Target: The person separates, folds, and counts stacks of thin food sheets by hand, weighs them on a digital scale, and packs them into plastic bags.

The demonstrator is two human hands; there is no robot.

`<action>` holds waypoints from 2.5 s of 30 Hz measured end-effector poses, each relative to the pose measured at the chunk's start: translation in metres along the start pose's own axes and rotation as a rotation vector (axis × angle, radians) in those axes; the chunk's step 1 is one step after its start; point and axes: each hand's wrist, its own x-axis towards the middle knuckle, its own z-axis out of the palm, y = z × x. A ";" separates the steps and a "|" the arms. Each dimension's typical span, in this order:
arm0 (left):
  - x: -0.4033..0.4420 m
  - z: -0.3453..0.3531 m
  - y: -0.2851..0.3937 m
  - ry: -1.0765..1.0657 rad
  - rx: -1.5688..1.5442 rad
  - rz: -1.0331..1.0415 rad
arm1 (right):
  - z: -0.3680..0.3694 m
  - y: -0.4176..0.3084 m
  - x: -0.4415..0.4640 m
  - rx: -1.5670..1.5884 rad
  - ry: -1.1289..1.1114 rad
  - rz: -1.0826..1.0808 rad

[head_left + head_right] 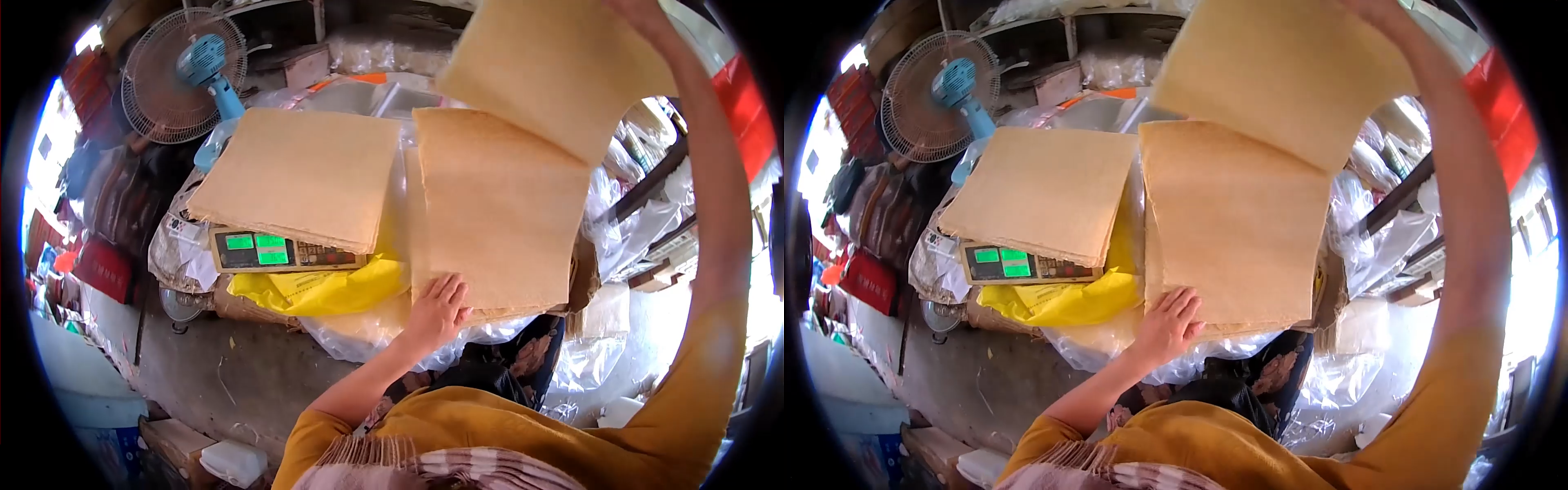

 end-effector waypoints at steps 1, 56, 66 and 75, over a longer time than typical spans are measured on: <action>0.000 0.001 -0.001 -0.007 -0.003 -0.001 | 0.002 0.015 0.031 -0.202 0.042 -0.078; 0.025 -0.020 -0.008 -0.092 0.068 0.015 | 0.088 -0.134 -0.375 0.987 -0.897 -0.405; 0.030 0.012 -0.011 -0.180 0.088 0.041 | 0.121 -0.089 -0.323 0.351 -0.675 -0.733; 0.023 0.019 -0.014 -0.234 0.141 0.018 | 0.014 0.007 -0.019 0.371 -0.060 -0.130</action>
